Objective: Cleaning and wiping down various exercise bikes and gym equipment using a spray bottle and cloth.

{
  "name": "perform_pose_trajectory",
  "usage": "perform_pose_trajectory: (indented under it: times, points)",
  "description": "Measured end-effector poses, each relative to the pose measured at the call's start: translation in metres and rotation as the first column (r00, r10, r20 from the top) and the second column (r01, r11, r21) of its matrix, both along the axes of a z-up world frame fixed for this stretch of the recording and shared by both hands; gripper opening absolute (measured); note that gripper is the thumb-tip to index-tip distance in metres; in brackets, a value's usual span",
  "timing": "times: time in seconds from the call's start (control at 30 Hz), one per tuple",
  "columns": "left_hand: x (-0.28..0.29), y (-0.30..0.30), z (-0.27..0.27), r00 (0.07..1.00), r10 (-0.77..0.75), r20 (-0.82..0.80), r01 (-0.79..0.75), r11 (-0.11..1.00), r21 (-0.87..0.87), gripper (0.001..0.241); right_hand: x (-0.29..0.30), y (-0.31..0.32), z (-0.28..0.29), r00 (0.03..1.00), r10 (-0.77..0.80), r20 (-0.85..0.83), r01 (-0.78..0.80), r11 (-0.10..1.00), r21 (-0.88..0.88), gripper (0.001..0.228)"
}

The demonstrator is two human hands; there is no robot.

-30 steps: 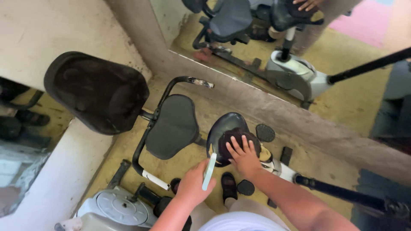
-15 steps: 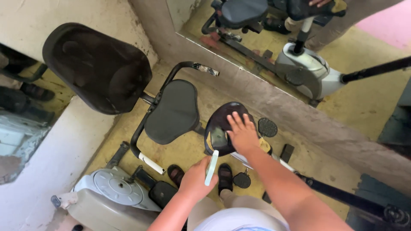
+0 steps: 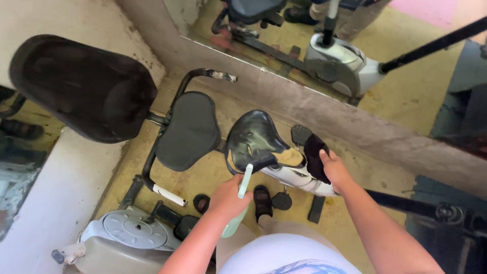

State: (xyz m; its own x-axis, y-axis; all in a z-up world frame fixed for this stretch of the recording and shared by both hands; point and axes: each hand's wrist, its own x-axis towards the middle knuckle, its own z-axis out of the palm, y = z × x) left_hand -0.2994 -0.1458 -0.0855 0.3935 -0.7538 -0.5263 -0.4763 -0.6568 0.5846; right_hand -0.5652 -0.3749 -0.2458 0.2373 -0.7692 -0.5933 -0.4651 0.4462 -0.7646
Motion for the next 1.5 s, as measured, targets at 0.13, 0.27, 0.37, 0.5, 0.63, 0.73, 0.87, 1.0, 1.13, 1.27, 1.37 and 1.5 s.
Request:
perform_pose_trajectory:
  times: [0.13, 0.27, 0.37, 0.5, 0.63, 0.73, 0.87, 1.0, 1.13, 1.27, 1.37, 1.5]
  points:
    - [-0.003, -0.012, -0.006, 1.0, -0.016, -0.007, 0.017, 0.996, 0.092, 0.045, -0.018, 0.007, -0.011, 0.994, -0.1, 0.045, 0.1, 0.995, 0.004, 0.044]
    - [-0.005, -0.019, -0.012, 0.998, -0.057, 0.029, 0.055, 0.995, 0.083, 0.036, -0.015, 0.013, 0.005, 0.999, -0.01, -0.032, 0.006, 0.995, -0.095, 0.042]
    - [-0.005, -0.023, -0.009, 0.999, -0.042, 0.017, 0.039, 0.992, 0.118, 0.032, -0.006, 0.017, 0.021, 0.998, 0.026, -0.053, -0.032, 0.993, -0.111, 0.042]
    - [-0.007, -0.021, -0.012, 0.997, 0.065, -0.039, -0.062, 0.996, 0.058, 0.033, 0.005, 0.019, 0.04, 0.997, 0.055, -0.045, -0.061, 0.99, -0.129, 0.042]
    - [-0.002, -0.016, -0.011, 0.995, 0.088, -0.054, -0.086, 0.995, 0.04, 0.042, 0.018, 0.02, 0.054, 0.995, 0.069, -0.066, -0.077, 0.989, -0.123, 0.043]
    - [0.002, -0.011, -0.018, 0.998, 0.054, -0.005, -0.054, 0.999, 0.002, 0.042, 0.021, 0.019, 0.051, 0.996, 0.07, -0.059, -0.078, 0.987, -0.139, 0.043]
    - [0.008, -0.007, -0.02, 0.998, 0.022, 0.054, -0.027, 0.995, 0.096, 0.033, 0.035, 0.019, 0.056, 0.992, 0.105, -0.069, -0.117, 0.969, -0.219, 0.042]
    - [0.012, -0.008, -0.01, 0.998, 0.066, 0.004, -0.066, 0.998, 0.007, 0.034, 0.051, 0.024, 0.065, 0.995, 0.077, -0.07, -0.094, 0.95, -0.299, 0.042]
    - [0.033, -0.013, 0.007, 0.986, 0.163, 0.028, -0.148, 0.946, -0.287, 0.043, 0.069, 0.031, 0.074, 0.989, 0.116, -0.087, -0.141, 0.908, -0.394, 0.043]
    - [0.044, -0.032, 0.03, 0.948, 0.317, -0.028, -0.27, 0.755, -0.597, 0.042, 0.094, 0.042, 0.072, 0.862, 0.428, -0.272, -0.489, 0.56, -0.669, 0.048]
    - [0.038, -0.044, 0.013, 0.958, 0.288, 0.007, -0.187, 0.641, -0.744, 0.046, 0.107, 0.057, 0.074, 0.649, 0.527, -0.549, -0.736, 0.254, -0.627, 0.06]
    - [0.036, -0.04, -0.037, 0.967, 0.232, 0.109, -0.068, 0.643, -0.762, 0.056, 0.11, 0.069, 0.075, 0.509, 0.475, -0.718, -0.842, 0.103, -0.529, 0.079]
